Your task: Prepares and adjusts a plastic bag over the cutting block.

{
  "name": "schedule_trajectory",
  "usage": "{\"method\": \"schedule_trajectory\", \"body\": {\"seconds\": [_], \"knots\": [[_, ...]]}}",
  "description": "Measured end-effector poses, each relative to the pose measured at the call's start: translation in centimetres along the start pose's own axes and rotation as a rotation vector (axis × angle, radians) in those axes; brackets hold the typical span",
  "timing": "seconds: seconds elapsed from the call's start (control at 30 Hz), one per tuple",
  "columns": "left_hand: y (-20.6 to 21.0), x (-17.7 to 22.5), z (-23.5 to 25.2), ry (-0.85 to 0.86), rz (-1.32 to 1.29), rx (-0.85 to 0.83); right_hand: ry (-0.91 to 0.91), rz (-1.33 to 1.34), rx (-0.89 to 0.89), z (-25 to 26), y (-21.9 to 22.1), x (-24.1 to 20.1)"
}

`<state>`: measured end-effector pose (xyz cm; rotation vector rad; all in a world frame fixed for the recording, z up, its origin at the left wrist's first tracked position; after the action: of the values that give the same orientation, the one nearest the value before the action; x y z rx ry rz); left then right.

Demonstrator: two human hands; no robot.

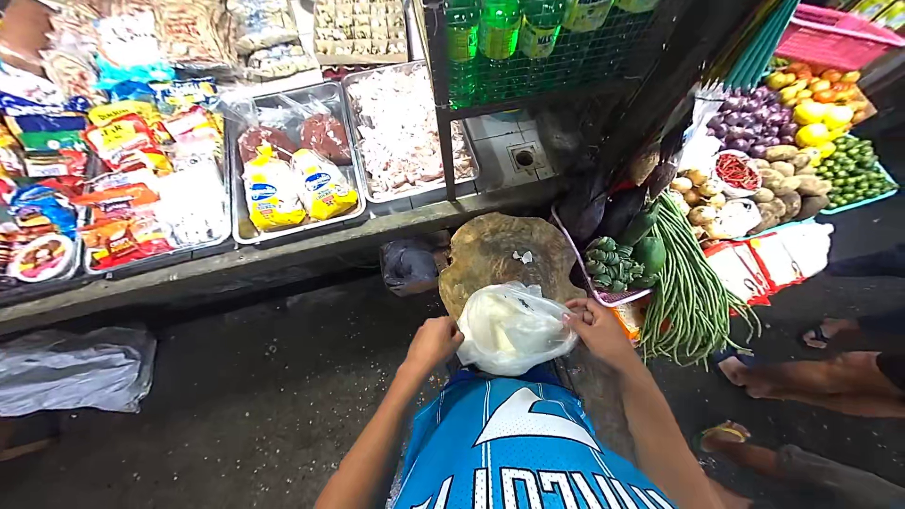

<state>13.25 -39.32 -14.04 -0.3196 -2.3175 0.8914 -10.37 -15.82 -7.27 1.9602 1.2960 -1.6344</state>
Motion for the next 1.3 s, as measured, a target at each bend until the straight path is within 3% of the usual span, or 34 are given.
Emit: {"method": "schedule_trajectory", "body": {"seconds": [0.1,0.2,0.3,0.37,0.43,0.5,0.63,0.77,0.87,1.0,1.07,1.13,1.17,1.23,1.3], "knots": [[-0.5,0.1,-0.7,-0.108,0.104,-0.107,-0.097,0.043,-0.095,-1.0,0.3,-3.2],[3.1,0.1,-1.4,-0.244,0.441,-0.246,-0.163,0.005,-0.139,-1.2,2.4,-4.8],[5.1,-0.2,-1.2,-0.214,0.480,-0.287,-0.049,-0.320,-0.196,-0.8,3.8,-2.4],[2.4,-0.4,-1.0,-0.071,0.259,-0.310,0.017,-0.495,-0.252,-0.8,4.2,0.3],[-2.3,-0.2,-1.5,0.121,0.054,-0.319,0.041,-0.526,-0.273,-1.6,4.2,3.0],[-7.5,-0.1,-2.6,0.194,-0.011,-0.306,0.067,-0.492,-0.262,-2.8,3.8,5.1],[-13.9,2.5,-6.6,0.315,-0.096,-0.312,-0.031,-0.405,-0.093,-4.1,1.0,3.3],[-17.6,4.8,-8.4,0.382,-0.158,-0.115,-0.307,-0.397,0.161,-4.9,-4.6,-4.9],[-18.1,3.2,-7.5,0.260,0.015,0.128,-0.396,-0.365,0.231,-5.3,-6.2,-9.2],[-19.5,0.0,-10.0,0.304,-0.128,0.443,-0.380,-0.358,0.225,-4.9,-4.6,-8.7],[-19.1,-0.5,-9.6,0.155,-0.106,0.540,-0.332,-0.325,0.212,-5.0,-3.5,-6.0],[-18.0,-1.3,-8.7,-0.007,0.020,0.502,-0.321,-0.318,0.169,-5.2,-2.5,-4.2],[-17.9,-1.4,-8.9,0.017,0.056,0.481,-0.339,-0.309,0.148,-5.4,-2.1,-4.2],[-18.1,-0.9,-9.4,0.178,-0.010,0.432,-0.376,-0.260,0.134,-5.7,-2.0,-5.3],[-17.9,-0.7,-8.9,0.402,-0.391,0.330,-0.421,-0.174,0.142,-6.0,-2.2,-7.0]]}}
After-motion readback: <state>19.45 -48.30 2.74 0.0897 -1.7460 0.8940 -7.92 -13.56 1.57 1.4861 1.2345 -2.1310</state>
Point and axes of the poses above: each hand's wrist, its own z-axis towards the middle knuckle, its own y-axis out of the palm, x = y × z, the point moved 6 cm from there along z, towards the middle knuckle, and after that the axes turned 7 degrees about -y, right-handed, at the moved point
